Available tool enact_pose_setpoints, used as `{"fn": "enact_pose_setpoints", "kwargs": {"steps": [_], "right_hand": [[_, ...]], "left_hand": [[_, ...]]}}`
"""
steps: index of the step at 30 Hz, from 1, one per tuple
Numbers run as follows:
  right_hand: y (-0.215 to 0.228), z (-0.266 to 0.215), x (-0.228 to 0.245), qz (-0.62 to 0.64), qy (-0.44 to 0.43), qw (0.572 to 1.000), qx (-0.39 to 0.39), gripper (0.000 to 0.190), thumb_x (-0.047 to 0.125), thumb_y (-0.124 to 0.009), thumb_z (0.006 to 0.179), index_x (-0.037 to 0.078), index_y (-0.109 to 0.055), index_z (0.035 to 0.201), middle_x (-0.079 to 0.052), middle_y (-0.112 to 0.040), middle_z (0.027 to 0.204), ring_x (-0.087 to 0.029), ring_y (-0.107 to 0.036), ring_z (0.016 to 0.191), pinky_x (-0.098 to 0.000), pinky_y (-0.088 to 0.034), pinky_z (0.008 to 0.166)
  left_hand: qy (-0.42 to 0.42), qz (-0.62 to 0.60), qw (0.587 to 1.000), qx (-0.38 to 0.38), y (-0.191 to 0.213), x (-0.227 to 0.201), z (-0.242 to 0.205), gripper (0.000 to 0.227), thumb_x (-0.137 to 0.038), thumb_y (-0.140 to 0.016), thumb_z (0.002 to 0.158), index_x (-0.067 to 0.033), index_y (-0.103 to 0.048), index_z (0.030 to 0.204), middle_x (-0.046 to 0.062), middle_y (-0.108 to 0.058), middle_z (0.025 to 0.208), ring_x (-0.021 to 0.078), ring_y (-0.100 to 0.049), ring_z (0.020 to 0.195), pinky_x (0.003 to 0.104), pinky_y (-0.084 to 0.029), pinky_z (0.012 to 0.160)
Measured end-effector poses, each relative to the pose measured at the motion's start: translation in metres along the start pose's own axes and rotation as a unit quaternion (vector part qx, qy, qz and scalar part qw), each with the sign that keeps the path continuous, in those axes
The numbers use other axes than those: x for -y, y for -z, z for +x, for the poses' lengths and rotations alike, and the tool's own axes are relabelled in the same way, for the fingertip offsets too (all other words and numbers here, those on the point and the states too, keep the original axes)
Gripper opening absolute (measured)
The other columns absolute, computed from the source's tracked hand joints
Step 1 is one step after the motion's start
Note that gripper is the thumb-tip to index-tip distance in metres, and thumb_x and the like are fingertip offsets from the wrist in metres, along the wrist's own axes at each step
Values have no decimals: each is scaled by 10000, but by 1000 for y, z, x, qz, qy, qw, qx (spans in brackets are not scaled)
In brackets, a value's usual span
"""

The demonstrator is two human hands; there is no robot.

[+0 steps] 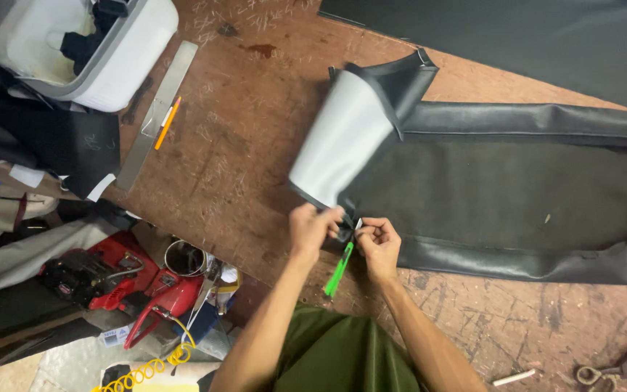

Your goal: The person peels back a layer of fabric from a piece of upholstered furniture using a green utility knife.

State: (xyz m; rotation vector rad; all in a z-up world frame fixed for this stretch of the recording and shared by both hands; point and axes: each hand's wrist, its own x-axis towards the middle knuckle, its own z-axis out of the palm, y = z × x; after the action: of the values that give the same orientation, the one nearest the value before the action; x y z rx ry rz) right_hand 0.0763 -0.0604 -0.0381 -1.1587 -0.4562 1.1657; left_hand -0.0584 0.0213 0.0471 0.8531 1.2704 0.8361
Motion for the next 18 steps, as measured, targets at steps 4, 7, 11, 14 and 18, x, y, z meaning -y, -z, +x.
{"fn": "enact_pose_setpoints", "kwargs": {"steps": [4, 7, 11, 14, 18], "right_hand": [[1, 4, 4, 38, -14, 999, 3, 232, -85, -616, 854, -19, -628, 1076, -37, -649, 784, -72, -504, 568, -223, -387, 488], [6, -1, 5, 67, -38, 997, -5, 204, -79, -624, 873, -20, -629, 1067, -27, -638, 777, -64, -492, 561, -216, -362, 478], [7, 5, 4, 94, -26, 995, -26, 213, -79, -605, 873, -32, -641, 1078, -25, -618, 758, -56, -460, 542, -208, -342, 479], [10, 4, 4, 113, -33, 993, -21, 216, -66, -597, 870, -28, -634, 1080, -15, -615, 759, -53, -490, 569, -203, -371, 501], [10, 5, 7, 126, -40, 991, -30, 214, -60, -609, 873, -29, -632, 1083, -13, -609, 760, -55, -486, 566, -201, -372, 498]], "left_hand": [[-13, 5, 1000, 18, 17, -4, 14, 154, -70, -799, 826, 55, -714, 796, 102, -711, 694, 130, -622, 528, 269, -487, 477], [-15, 19, 1000, 7, 16, 11, 10, 174, -100, -791, 849, 52, -709, 835, 93, -716, 721, 121, -638, 557, 265, -512, 495], [-43, 46, 998, -25, 7, 30, 7, 193, -109, -780, 853, 46, -683, 916, 93, -725, 757, 121, -685, 599, 268, -565, 512], [-73, 51, 996, -10, 6, 38, 8, 189, -102, -764, 876, 55, -682, 941, 85, -735, 789, 122, -698, 640, 262, -585, 543], [-71, 45, 996, 4, 10, 38, 11, 185, -95, -752, 887, 65, -671, 932, 109, -741, 790, 144, -721, 649, 267, -589, 542]]}}
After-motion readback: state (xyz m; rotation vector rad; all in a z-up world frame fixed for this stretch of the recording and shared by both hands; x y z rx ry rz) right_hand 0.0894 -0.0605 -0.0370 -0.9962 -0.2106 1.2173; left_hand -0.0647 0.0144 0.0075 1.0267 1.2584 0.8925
